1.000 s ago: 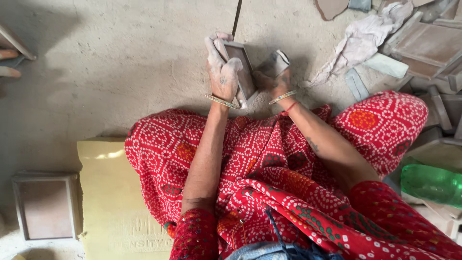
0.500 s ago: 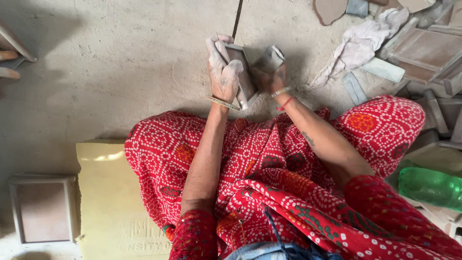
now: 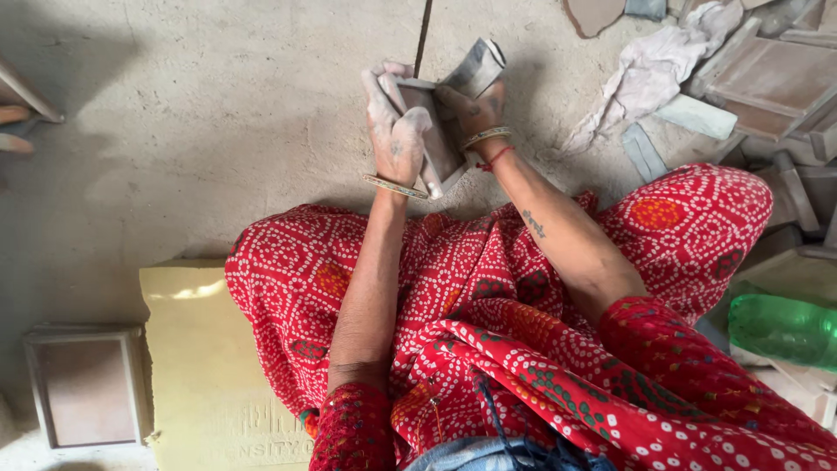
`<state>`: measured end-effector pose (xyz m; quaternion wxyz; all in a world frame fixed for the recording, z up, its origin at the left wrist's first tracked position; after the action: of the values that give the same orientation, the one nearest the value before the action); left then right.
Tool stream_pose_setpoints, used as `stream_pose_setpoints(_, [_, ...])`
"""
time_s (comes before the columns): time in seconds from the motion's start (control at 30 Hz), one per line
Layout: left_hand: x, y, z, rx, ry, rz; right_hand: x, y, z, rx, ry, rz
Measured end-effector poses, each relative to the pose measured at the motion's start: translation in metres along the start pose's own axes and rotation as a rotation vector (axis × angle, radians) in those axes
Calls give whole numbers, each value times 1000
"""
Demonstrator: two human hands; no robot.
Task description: The person sits on the floor and sands a rectangular frame using a sanding block. They hold the frame with one hand and rub the sanding block along the edges and corners repeatedly. The person flips the frame to sand different sides and continues the process throughout the clip.
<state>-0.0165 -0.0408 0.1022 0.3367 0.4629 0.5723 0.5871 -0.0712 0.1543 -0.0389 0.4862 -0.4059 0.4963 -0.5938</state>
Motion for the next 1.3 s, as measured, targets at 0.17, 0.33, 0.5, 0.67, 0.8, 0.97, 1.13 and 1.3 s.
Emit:
stream_pose_setpoints(0.17, [-1, 0, 0, -40, 22, 26, -9, 4, 16, 31, -71, 2])
stream_pose_setpoints(0.33, [-1, -1, -2, 28, 9, -1, -14, -1, 20, 74, 18, 158])
stream_pose_setpoints(0.5, [-2, -5, 0, -10, 0, -23, 5, -18, 3, -196, -92, 25])
stream_pose_setpoints(0.67, [-5, -1, 1, -20, 18, 0, -22, 27, 13, 90, -134, 5])
stream_pose_setpoints(0.8, [-6, -12, 1, -45, 43, 29, -37, 19, 38, -111, -172, 251])
stream_pose_setpoints(0.97, [-1, -18, -2, 1, -8, 105, -11, 4, 20, -213, -101, 324])
stream_pose_setpoints(1.13, [3, -11, -5, 16, -53, 51, 21, -29, 0, -394, -125, 673])
stream_pose_setpoints(1.3, [4, -5, -3, 4, -30, 7, -13, 17, 34, 339, -90, -374])
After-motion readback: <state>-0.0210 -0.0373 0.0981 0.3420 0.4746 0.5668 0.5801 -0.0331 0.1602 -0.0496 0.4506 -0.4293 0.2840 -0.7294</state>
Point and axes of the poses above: each hand's wrist, its own z-axis away from the middle knuckle, its own x-axis out of the palm, y = z × x, the point moved 10 cm from there along -z, towards the middle knuckle, and after that the axes turned 7 degrees about y, right-handed, at the moved point
